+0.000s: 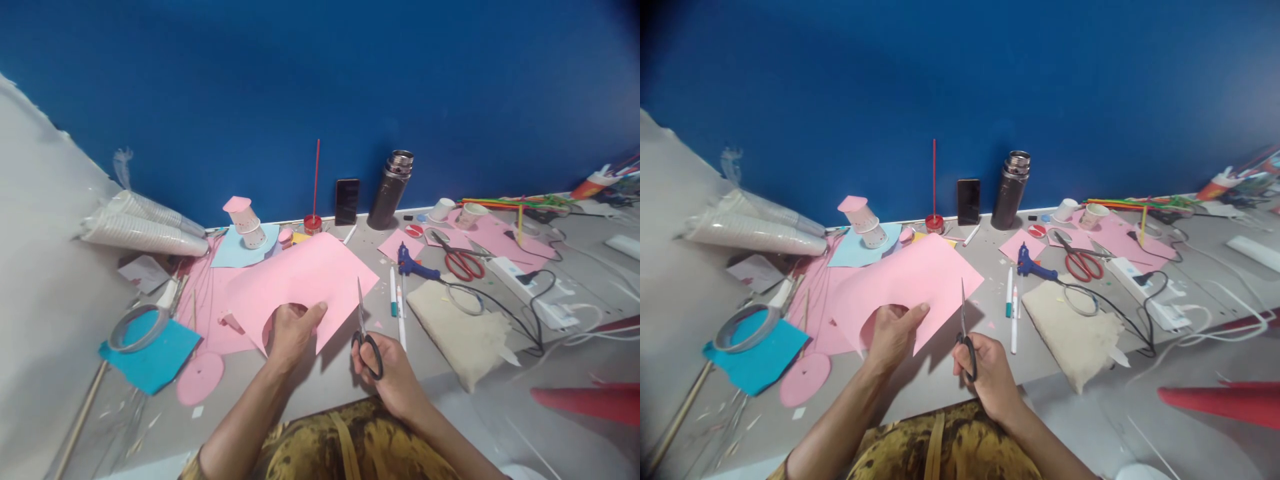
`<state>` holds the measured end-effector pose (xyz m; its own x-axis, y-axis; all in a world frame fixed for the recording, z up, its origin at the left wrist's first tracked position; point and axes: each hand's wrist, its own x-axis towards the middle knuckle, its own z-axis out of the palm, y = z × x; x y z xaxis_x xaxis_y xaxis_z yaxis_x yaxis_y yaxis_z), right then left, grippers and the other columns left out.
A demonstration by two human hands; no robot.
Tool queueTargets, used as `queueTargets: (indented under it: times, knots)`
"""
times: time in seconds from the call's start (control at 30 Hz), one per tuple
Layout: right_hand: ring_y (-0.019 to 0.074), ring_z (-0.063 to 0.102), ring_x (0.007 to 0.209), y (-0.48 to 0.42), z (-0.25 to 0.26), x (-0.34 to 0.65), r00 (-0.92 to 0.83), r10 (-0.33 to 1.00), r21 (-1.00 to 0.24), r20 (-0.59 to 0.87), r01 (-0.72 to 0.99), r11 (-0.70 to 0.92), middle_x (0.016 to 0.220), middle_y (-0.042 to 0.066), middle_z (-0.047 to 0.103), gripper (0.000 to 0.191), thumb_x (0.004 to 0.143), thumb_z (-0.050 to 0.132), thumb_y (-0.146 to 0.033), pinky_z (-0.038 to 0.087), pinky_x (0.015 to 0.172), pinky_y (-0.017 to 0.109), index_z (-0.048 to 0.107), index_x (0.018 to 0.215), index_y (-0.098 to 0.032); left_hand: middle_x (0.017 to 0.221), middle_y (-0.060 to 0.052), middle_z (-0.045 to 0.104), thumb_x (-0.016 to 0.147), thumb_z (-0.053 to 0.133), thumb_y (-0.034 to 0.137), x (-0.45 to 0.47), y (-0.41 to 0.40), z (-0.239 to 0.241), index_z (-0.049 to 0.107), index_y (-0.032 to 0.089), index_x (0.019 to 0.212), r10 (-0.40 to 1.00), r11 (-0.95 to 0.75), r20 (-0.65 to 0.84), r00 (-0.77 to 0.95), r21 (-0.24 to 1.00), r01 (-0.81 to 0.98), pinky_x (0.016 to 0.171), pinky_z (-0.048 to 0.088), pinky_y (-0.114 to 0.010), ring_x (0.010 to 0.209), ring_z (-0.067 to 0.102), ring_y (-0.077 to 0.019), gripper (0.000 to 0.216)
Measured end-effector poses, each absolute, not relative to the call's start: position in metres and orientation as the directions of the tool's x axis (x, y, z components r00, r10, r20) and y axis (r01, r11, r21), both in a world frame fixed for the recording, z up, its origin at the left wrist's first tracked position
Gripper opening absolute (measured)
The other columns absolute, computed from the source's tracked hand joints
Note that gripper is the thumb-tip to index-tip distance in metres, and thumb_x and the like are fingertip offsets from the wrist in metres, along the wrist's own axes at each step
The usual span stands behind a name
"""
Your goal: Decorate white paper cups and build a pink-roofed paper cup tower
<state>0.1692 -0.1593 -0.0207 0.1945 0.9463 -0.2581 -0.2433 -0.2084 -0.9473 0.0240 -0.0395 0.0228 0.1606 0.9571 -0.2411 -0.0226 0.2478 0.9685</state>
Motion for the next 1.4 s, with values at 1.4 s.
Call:
queueTargets:
  times: [1.4]
  knots:
    - [0.0030, 0.033, 0.040, -0.164, -0.015, 0.167, 0.144, 0.923, -0.881, -0.358, -0.380, -0.282, 0.055, -0.003, 0.058, 0.064, 0.066, 0.082, -0.076, 0.019, 0.041, 0.022, 0.061, 0.072, -0.016, 0.046, 0.009, 0.014, 0.056, 0.079, 0.041, 0.016, -0.036, 0.040, 0.022, 0.025, 0.043, 0.909, 0.240, -0.246, 0.335, 0.969, 0.059, 0.048, 0.004, -0.027, 0.048, 0.009, -0.0037, 0.061]
